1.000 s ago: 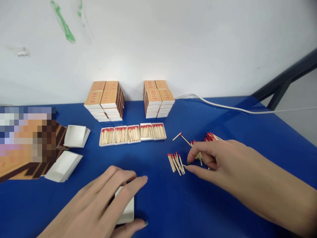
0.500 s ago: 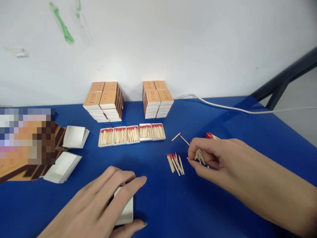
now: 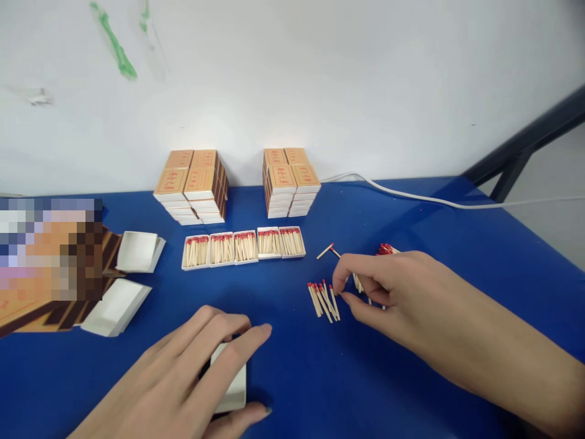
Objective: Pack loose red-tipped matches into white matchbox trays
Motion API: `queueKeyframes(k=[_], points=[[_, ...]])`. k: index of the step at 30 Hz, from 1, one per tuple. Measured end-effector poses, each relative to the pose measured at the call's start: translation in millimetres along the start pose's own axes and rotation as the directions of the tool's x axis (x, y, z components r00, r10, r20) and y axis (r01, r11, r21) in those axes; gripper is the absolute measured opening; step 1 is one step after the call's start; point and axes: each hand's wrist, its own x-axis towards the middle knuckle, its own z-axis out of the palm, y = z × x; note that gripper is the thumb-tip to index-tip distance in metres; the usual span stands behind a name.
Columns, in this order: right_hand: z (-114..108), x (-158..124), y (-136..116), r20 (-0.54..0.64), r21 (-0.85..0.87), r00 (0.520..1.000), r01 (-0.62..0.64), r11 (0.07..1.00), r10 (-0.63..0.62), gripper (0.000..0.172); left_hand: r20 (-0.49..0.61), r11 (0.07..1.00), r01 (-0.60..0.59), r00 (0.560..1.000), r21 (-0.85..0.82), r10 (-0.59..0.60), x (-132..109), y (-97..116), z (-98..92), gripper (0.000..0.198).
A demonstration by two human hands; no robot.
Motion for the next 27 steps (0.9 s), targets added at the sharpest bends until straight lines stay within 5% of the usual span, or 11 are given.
queueKeyframes(k=[6,15,20,27], points=[[-4.9,-5.7,9.2,0.094,-0.01,0.995,0.016,1.0,-0.015,0.014,0.016,1.0,0.004,1.0,0.01,-0.004,-1.5,0.2,1.1,0.058],[-7.1,-0.2,7.9,-0.042,-0.112,0.993,-0.118,0.987,0.114,0.019,0.048,1.0,0.026,0.999,0.006,-0.026,-6.2,0.4,4.6,0.06],[2.7,2.2,9.9,0.013,-0.177,0.982,-0.186,0.966,0.191,0.023,-0.015,0.999,-0.001,1.0,0.044,0.001,-0.6,-0.4,1.0,0.058],[10.9,-0.5,11.0,0.022,-0.125,0.989,-0.143,0.982,0.147,0.03,-0.025,0.999,-0.009,1.0,0.033,0.01,2.7,-0.5,-0.3,0.056]])
